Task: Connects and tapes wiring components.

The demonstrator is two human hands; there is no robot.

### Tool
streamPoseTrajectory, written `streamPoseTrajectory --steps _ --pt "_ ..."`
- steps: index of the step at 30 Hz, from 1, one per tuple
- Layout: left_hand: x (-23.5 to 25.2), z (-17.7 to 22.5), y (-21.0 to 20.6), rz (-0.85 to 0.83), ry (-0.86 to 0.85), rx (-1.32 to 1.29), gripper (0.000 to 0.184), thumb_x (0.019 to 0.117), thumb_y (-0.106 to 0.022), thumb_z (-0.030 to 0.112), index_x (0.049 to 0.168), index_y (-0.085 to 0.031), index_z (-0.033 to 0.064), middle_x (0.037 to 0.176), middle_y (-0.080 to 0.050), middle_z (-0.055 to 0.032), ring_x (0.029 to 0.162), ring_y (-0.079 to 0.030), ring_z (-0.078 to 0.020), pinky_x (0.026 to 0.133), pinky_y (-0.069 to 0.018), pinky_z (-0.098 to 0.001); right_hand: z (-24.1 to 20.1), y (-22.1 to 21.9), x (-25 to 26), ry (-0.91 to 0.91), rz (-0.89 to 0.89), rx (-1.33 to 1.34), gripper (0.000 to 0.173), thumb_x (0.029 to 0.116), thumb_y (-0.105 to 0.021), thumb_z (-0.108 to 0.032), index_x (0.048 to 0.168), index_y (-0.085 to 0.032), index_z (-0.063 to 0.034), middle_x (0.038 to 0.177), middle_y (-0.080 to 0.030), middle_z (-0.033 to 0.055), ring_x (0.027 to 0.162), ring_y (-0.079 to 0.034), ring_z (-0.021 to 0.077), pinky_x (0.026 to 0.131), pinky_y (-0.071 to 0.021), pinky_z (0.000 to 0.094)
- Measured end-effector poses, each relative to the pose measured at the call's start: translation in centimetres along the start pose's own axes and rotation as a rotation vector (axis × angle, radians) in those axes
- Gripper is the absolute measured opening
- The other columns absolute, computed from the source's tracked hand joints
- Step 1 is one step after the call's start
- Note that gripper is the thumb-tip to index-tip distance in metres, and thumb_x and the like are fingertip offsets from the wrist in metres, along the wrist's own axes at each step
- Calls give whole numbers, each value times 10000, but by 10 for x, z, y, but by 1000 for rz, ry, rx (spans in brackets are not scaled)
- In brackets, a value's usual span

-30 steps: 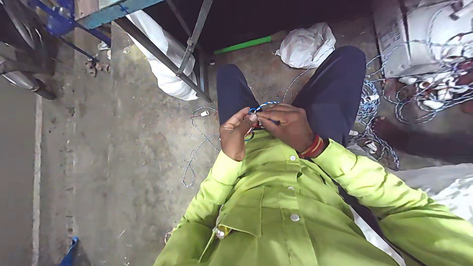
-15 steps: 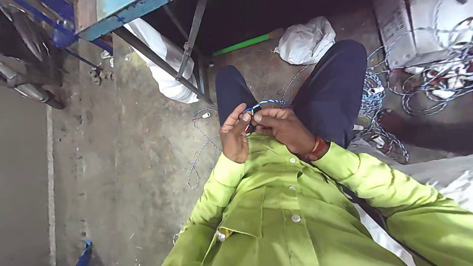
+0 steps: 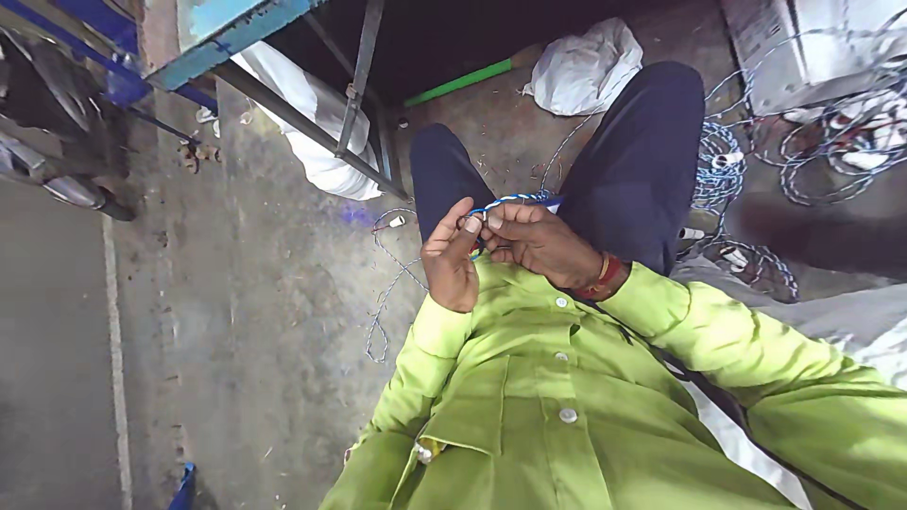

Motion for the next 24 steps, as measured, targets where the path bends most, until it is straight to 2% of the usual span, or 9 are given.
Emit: streamPoseTrajectory --steps 3,7,10,13,14,16,19,21,24 --pt "0 0 0 5 6 -8 323 970 -667 58 1290 -697 85 1067 -726 -31 910 -689 -79 836 -584 -253 -11 0 -11 114 72 -166 164 1054 -489 -120 1047 -647 -77 907 -666 13 751 -647 76 684 -581 238" --pt "0 3 0 8 1 11 324 980 -657 74 1303 -687 86 1087 -716 -30 942 -680 -88 869 -573 -265 -52 6 -29 752 283 -620 133 943 -631 -105 1031 -655 -7 813 -627 12 652 -565 40 562 -482 195" --pt "0 3 2 13 36 3 324 982 -655 90 1305 -684 104 1076 -718 -19 929 -684 -78 855 -576 -254 -76 -9 -54 1110 407 -944 178 898 -684 -147 1024 -695 -21 977 -688 87 931 -610 157 806 -497 292" --pt "-2 6 -2 -28 44 -13 317 973 -648 52 1286 -696 80 1064 -730 -36 898 -692 -73 834 -580 -242 -76 -16 -41 1004 272 -1132 349 938 -611 -170 1255 -698 -53 1321 -672 124 1336 -537 344 1141 -345 595" --pt "-2 7 -4 -45 42 -15 315 969 -647 38 1278 -700 67 1076 -734 -44 894 -694 -71 824 -582 -236 -73 -14 -35 908 216 -1096 367 948 -596 -147 1287 -685 -41 1294 -696 89 1302 -584 267 1152 -375 531" --pt "-2 11 -5 -65 38 0 324 959 -662 40 1279 -703 65 1095 -735 -45 893 -692 -71 812 -584 -236 -67 -7 -27 791 125 -931 269 970 -617 -117 1202 -716 -23 1057 -743 43 934 -683 64 866 -558 261" --pt "1 20 -1 -65 16 55 365 970 -660 58 1331 -671 103 1075 -726 -31 866 -694 -72 780 -593 -230 -67 -8 -22 839 16 -831 258 960 -661 -157 1151 -736 0 985 -700 60 760 -610 21 662 -532 178" --pt "2 26 0 -68 4 97 386 971 -657 49 1352 -656 110 1045 -730 -34 835 -701 -83 761 -603 -236 -72 -9 -26 914 33 -857 257 965 -681 -172 1148 -749 -6 979 -703 67 755 -609 22 645 -520 167" --pt "2 25 -2 -123 22 107 411 967 -636 20 1368 -638 111 1006 -728 -39 792 -694 -94 734 -604 -253 -82 -13 -35 1019 71 -1024 181 981 -676 -129 1077 -783 -19 1001 -741 114 882 -697 106 795 -573 221"
Point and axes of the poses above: each hand's wrist, its own x-axis towards the middle knuckle, its own y-axis out of the back of the hand, z = x × y, the point moved 10 cm from there along x, towards the middle knuckle
